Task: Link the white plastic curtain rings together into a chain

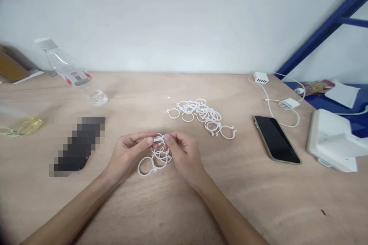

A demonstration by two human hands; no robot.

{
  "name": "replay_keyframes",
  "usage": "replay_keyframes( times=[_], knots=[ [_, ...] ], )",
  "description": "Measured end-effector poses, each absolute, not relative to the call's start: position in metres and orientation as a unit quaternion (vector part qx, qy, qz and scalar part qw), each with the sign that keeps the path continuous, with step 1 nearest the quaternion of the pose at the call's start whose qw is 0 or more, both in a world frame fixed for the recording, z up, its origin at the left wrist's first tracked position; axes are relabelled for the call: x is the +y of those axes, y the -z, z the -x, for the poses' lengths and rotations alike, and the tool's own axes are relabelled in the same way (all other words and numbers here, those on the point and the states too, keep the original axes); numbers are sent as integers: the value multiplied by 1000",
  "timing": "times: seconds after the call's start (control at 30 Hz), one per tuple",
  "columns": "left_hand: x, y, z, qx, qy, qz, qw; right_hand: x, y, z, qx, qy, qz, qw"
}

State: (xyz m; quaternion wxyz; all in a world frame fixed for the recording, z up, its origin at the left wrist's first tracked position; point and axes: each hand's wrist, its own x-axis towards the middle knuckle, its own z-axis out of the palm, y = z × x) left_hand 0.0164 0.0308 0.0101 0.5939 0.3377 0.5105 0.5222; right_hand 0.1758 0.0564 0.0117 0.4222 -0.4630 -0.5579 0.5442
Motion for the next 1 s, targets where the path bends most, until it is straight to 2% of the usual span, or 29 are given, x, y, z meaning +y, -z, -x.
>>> replay_keyframes(
  times=[0.3, 0.63, 0.7, 0.83, 0.93, 1.0],
  knots=[
    [31, -7, -17, 515, -525, -335, 589, 60, -1, -177, -531, -582, 440, 431],
    [31, -6, -19, 522, -511, -348, 588, 56, 0, -173, -590, -518, 470, 404],
    [32, -8, -18, 532, -512, -357, 573, 64, 2, -176, -641, -441, 490, 394],
    [34, -9, -18, 577, -500, -413, 497, 93, 8, -180, -765, -191, 521, 329],
    [34, -5, -16, 617, -463, -503, 390, 118, 15, -176, -811, -52, 528, 247],
    [34, -2, -15, 627, -435, -567, 310, 130, 21, -171, -821, -2, 526, 223]
  ],
)
